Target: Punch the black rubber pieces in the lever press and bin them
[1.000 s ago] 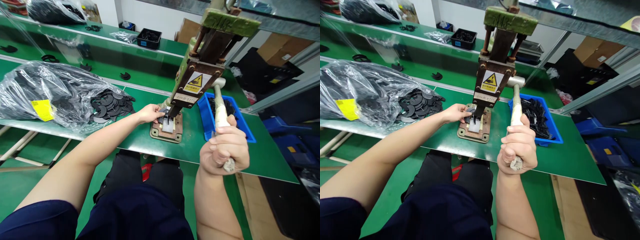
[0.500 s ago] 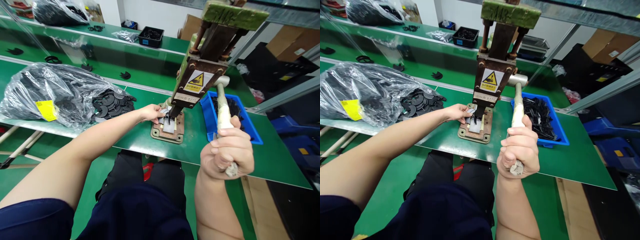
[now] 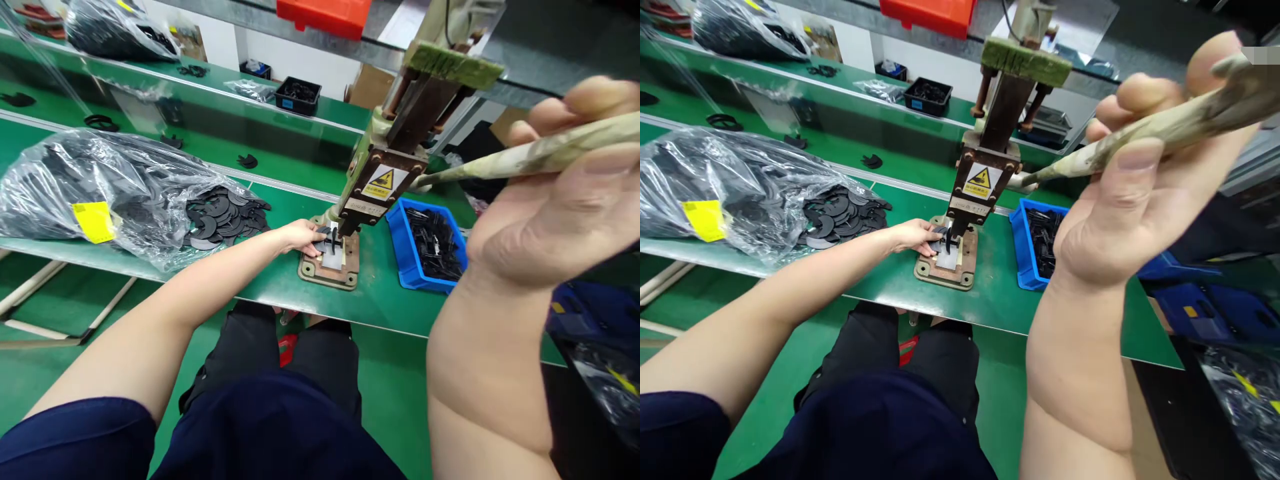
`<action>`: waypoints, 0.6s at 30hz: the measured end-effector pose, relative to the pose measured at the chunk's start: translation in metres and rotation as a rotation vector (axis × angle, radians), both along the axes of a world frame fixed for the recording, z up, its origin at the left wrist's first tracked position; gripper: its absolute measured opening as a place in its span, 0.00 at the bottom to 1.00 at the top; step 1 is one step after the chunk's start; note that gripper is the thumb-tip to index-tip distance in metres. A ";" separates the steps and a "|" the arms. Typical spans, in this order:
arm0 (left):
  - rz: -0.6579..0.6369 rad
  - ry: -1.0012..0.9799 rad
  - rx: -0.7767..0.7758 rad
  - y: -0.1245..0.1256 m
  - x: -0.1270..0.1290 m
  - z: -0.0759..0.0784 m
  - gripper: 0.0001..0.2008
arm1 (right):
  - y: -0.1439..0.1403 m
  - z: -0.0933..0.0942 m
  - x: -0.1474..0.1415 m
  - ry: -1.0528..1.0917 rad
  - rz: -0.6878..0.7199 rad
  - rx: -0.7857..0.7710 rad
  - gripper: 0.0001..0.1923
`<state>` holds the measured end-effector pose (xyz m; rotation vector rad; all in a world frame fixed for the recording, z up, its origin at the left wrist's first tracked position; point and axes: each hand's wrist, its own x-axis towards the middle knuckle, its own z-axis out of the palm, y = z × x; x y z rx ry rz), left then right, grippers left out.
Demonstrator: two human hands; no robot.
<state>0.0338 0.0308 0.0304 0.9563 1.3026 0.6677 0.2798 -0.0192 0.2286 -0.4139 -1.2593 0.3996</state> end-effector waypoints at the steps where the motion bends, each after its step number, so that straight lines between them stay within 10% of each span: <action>1: 0.006 -0.011 0.011 -0.003 0.000 0.002 0.11 | 0.001 0.002 0.000 -0.102 0.009 0.003 0.28; 6: 0.035 -0.121 0.110 -0.039 -0.013 0.016 0.16 | -0.014 -0.084 0.001 -0.138 -0.242 0.011 0.24; 11: -0.079 -0.209 0.257 -0.101 -0.023 0.038 0.19 | -0.053 -0.200 -0.022 -0.397 0.065 -0.441 0.22; 18: -0.135 -0.171 0.290 -0.147 -0.019 0.047 0.19 | -0.090 -0.229 -0.064 -0.417 0.149 -0.556 0.12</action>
